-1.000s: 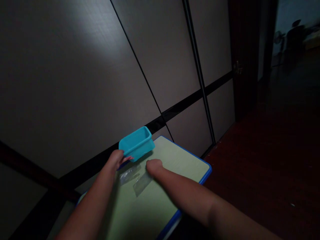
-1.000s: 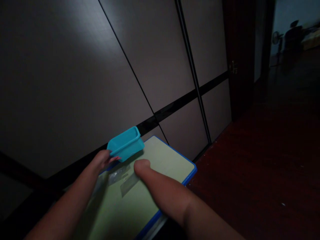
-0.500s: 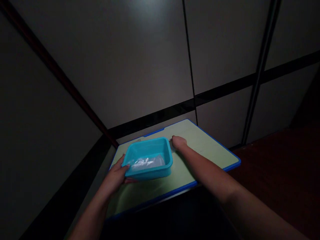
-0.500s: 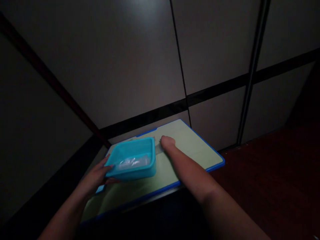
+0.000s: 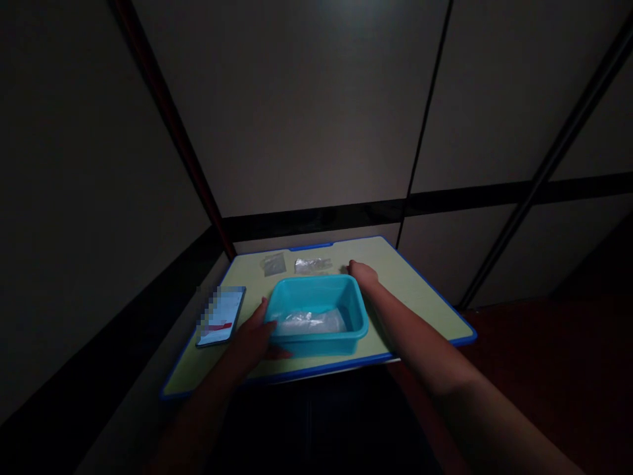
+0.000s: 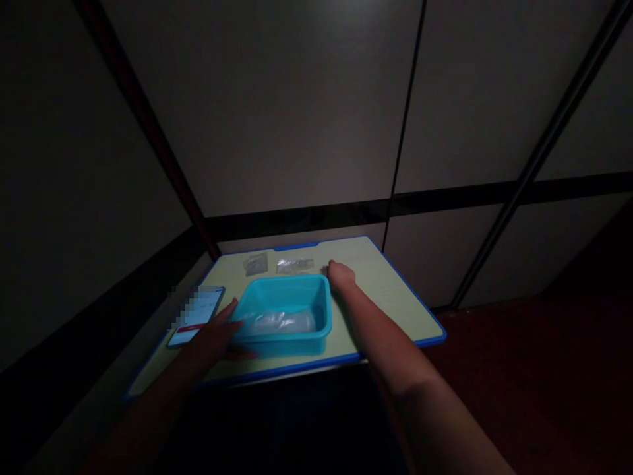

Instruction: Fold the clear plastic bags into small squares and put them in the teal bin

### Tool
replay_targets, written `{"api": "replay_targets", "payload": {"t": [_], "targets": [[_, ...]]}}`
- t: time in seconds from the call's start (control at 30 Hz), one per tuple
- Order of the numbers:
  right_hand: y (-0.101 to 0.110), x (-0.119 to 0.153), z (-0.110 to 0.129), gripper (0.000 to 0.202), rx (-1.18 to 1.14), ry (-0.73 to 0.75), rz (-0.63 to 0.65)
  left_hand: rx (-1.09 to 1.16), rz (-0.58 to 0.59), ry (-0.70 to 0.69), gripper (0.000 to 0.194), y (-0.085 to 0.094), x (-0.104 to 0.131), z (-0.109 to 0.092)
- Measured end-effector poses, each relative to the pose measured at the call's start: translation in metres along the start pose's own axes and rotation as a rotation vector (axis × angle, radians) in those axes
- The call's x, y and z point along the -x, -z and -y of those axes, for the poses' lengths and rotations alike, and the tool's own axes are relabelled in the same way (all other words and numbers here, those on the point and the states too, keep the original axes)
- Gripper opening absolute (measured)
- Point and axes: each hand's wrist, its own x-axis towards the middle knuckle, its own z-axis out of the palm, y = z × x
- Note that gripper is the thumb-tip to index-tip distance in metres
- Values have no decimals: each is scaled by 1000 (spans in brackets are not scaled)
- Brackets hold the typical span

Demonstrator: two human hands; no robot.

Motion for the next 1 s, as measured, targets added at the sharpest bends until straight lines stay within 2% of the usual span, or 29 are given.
{"api": "replay_targets", "payload": {"t": [0.07, 0.13, 0.2, 0.3, 0.37, 0.47, 0.53, 0.6, 0.67, 0.8, 1.0], "targets": [[5, -1, 2, 40, 22, 19, -47, -47, 49, 35, 78, 3, -1, 0], [12, -2, 5, 40, 43, 48, -95, -157, 77, -8, 77, 10, -4, 0], [23, -3, 8, 40, 65, 84, -131, -355, 26, -179, 73, 18, -9, -3], [48, -2, 14, 39, 94, 155, -174, -687, -167, -497, 61, 26, -17, -14], [67, 1, 21, 39, 112, 202, -193, -775, -191, -627, 59, 26, -23, -27], [95, 11, 36, 37, 194, 309, -248, -726, -101, -805, 56, 17, -32, -50], [112, 21, 48, 36, 289, 404, -281, -671, -92, -899, 54, 9, -39, -66], [127, 33, 59, 37, 352, 516, -309, -609, -78, -964, 58, 0, -48, -80], [141, 46, 67, 37, 399, 590, -320, -533, -11, -1026, 64, -8, -55, -93], [165, 71, 79, 36, 432, 691, -356, -430, 156, -1074, 70, -19, -58, -112], [187, 96, 84, 28, 357, 778, -387, -283, 316, -1084, 50, -25, -49, -123]]}}
